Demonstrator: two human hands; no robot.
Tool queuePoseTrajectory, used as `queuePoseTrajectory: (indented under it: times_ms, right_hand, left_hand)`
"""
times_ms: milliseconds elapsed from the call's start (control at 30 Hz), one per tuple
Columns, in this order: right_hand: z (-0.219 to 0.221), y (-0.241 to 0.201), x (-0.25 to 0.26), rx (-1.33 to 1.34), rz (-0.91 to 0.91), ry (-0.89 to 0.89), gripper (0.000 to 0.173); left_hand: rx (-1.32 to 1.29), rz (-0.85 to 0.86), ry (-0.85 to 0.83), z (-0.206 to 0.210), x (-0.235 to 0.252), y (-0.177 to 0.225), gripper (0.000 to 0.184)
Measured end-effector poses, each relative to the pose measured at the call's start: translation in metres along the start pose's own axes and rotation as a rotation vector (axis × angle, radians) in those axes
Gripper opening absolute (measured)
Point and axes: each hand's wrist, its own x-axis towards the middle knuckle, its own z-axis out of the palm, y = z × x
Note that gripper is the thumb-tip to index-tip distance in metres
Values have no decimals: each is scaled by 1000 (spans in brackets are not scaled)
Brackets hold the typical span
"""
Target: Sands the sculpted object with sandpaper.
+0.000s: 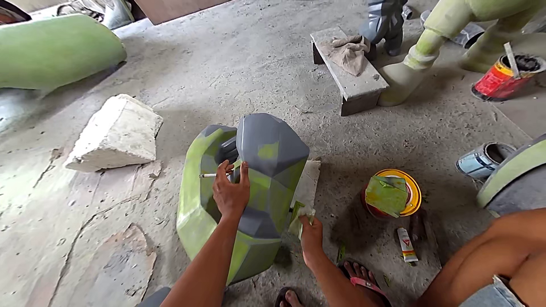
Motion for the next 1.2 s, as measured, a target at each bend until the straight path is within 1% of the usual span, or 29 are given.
queuePoseTrajectory:
  times_ms: [100, 167, 333, 467, 567, 667, 767, 867, 967, 1033, 1100, 1200]
  right_hand:
    - [-3, 14, -6, -88, 36, 10, 17]
    - [-2, 22, -11, -155, 12, -9, 16]
    - [1, 39, -18, -380, -178, -67, 18]
    - [8, 50, -27, -432, -336, -86, 24]
    - [13, 51, -37, -582, -385, -83, 24]
    - [13, 54, -44, -704, -433, -125, 33]
    - [9, 56, -47, -713, -466, -155, 36]
    - [1, 54, -47, -650, -481, -225, 35]
    - [-8, 50, -42, -548, -489, -270, 23]
    - [-12, 43, -34, -498, -485, -215, 20]
    - [-14, 37, -23, -474, -451, -131, 21]
    - [-14, 36, -9, -472, -423, -98, 23]
  left_hand:
    - [1, 5, 3, -1, 0, -1, 69]
    - [3, 8, 4, 0, 0, -1, 69]
    - [3, 7, 6, 0, 0, -2, 69]
    - [7, 3, -9, -2, -1, 0, 70]
    - [15, -1, -5, -2, -2, 1, 70]
    - [21, -7, -3, 0, -1, 2, 70]
    - [29, -13, 3, 0, 0, 1, 69]
    - [21, -16, 8, 1, 0, 0, 70]
    - [16, -14, 14, 1, 0, -2, 70]
    - [7, -10, 11, 0, 0, -2, 69]
    - [1, -2, 9, 0, 0, -2, 69]
    - [11, 3, 8, 1, 0, -3, 69]
